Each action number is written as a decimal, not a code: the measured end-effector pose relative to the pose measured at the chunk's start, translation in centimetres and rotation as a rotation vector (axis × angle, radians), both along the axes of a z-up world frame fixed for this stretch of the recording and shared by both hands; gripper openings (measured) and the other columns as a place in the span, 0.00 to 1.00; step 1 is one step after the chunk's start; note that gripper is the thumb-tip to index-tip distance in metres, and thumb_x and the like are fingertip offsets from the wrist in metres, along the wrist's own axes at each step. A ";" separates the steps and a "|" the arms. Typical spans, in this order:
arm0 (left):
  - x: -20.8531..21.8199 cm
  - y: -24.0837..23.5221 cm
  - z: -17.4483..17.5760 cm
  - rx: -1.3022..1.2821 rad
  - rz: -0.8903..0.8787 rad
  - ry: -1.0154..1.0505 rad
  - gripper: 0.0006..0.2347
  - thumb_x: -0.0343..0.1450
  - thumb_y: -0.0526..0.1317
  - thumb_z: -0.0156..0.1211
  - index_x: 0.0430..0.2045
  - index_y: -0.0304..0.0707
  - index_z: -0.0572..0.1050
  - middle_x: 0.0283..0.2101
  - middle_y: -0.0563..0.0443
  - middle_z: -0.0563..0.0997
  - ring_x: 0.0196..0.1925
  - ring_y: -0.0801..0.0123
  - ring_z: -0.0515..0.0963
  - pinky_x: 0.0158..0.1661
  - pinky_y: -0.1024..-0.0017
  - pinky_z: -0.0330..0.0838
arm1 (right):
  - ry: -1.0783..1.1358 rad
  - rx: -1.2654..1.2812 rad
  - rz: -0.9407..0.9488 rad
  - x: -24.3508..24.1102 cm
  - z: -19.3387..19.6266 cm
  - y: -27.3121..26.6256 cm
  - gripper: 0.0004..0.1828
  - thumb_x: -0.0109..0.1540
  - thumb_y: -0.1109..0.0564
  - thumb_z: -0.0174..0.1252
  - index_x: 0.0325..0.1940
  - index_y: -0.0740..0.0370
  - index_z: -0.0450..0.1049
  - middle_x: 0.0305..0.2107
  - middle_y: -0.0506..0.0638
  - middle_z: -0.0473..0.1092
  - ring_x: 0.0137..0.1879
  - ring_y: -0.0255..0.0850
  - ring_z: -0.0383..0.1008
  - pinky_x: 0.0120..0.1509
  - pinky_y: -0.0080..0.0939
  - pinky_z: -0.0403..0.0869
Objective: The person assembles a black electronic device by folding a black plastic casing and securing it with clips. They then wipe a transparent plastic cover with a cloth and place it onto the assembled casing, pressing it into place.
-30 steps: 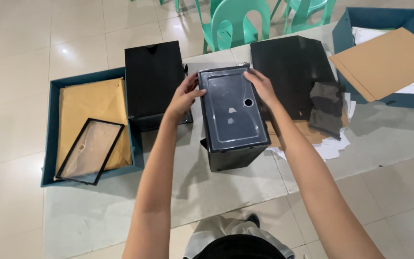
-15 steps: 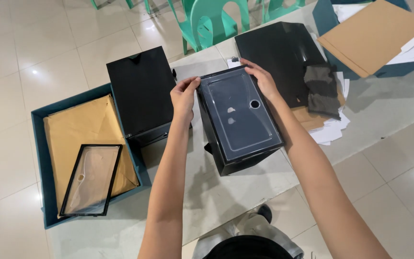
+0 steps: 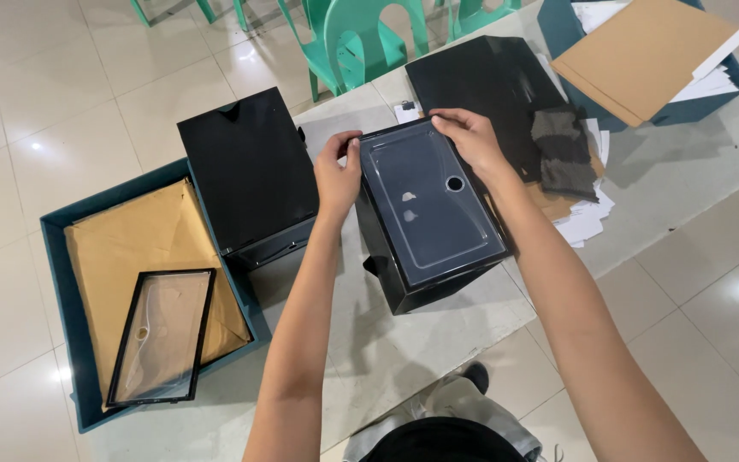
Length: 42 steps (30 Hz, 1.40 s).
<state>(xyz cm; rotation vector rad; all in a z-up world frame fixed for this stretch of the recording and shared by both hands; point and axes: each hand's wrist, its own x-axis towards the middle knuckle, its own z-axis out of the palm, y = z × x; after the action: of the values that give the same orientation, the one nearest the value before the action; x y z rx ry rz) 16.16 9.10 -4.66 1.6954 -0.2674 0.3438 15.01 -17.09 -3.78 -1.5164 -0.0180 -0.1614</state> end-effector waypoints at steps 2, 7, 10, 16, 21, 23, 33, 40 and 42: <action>-0.9 -0.3 0.3 -0.002 0.006 -0.004 0.09 0.77 0.37 0.55 0.45 0.33 0.80 0.35 0.50 0.83 0.38 0.74 0.79 0.43 0.74 0.74 | 0.101 -0.018 0.014 0.8 -1.8 -0.9 0.16 0.69 0.52 0.57 0.52 0.68 0.79 0.39 0.50 0.78 0.42 0.32 0.77 0.51 0.30 0.75; -0.7 0.0 0.2 -0.053 -0.027 0.067 0.10 0.79 0.38 0.51 0.47 0.35 0.79 0.32 0.52 0.79 0.35 0.75 0.74 0.40 0.75 0.70 | 0.101 0.168 0.148 3.2 -5.9 -2.8 0.17 0.70 0.47 0.55 0.52 0.62 0.79 0.40 0.45 0.77 0.44 0.28 0.77 0.52 0.28 0.75; -0.6 0.2 0.5 -0.067 -0.108 0.092 0.10 0.79 0.38 0.51 0.46 0.35 0.80 0.32 0.54 0.79 0.35 0.76 0.73 0.39 0.76 0.69 | 0.179 0.268 0.176 1.1 -3.7 -1.9 0.15 0.70 0.48 0.57 0.50 0.62 0.78 0.37 0.47 0.77 0.40 0.32 0.77 0.46 0.32 0.75; -2.2 -2.4 1.7 0.049 0.105 0.203 0.09 0.77 0.36 0.50 0.41 0.36 0.80 0.24 0.50 0.76 0.24 0.70 0.71 0.29 0.67 0.66 | 0.240 0.216 0.180 -0.5 0.1 -1.0 0.16 0.63 0.53 0.57 0.51 0.61 0.81 0.38 0.47 0.79 0.43 0.32 0.79 0.49 0.33 0.78; -4.0 -3.8 1.7 0.073 0.319 0.045 0.07 0.77 0.37 0.50 0.39 0.35 0.77 0.28 0.45 0.80 0.27 0.65 0.77 0.32 0.66 0.70 | -0.056 -0.206 0.002 1.1 -2.2 -0.4 0.14 0.70 0.52 0.58 0.50 0.66 0.80 0.39 0.50 0.78 0.44 0.36 0.75 0.49 0.32 0.73; -3.9 -4.0 1.1 0.044 0.356 0.020 0.07 0.77 0.37 0.50 0.39 0.34 0.76 0.30 0.45 0.80 0.29 0.66 0.78 0.34 0.67 0.72 | -0.054 -0.426 -0.057 -0.5 0.9 0.9 0.16 0.71 0.51 0.56 0.53 0.64 0.79 0.41 0.54 0.78 0.47 0.41 0.78 0.52 0.36 0.74; -4.8 -2.9 0.1 0.127 0.415 0.099 0.11 0.80 0.41 0.49 0.50 0.38 0.77 0.44 0.41 0.83 0.47 0.56 0.82 0.50 0.63 0.75 | -0.210 -1.489 0.254 -8.6 7.3 5.5 0.46 0.67 0.29 0.46 0.81 0.54 0.43 0.78 0.53 0.39 0.83 0.50 0.35 0.79 0.72 0.39; -11.3 -4.5 4.9 0.957 0.409 0.025 0.33 0.75 0.54 0.48 0.71 0.28 0.55 0.76 0.38 0.54 0.77 0.49 0.50 0.63 0.31 0.51 | -0.347 -1.458 0.303 -6.3 4.7 3.9 0.46 0.67 0.32 0.45 0.82 0.56 0.43 0.78 0.56 0.39 0.82 0.51 0.37 0.79 0.70 0.39; -11.8 -4.6 4.6 1.032 0.334 0.116 0.37 0.76 0.63 0.44 0.73 0.31 0.51 0.78 0.42 0.48 0.79 0.51 0.44 0.65 0.26 0.43 | -0.306 -1.391 0.506 -6.0 5.1 3.4 0.45 0.65 0.35 0.46 0.82 0.54 0.42 0.80 0.51 0.38 0.84 0.47 0.36 0.80 0.71 0.37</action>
<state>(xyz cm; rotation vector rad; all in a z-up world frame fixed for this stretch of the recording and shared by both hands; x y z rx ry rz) 4.33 4.53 -0.07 2.7837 -0.0595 0.3765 9.06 -13.74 1.31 -2.7777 -0.9124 0.0657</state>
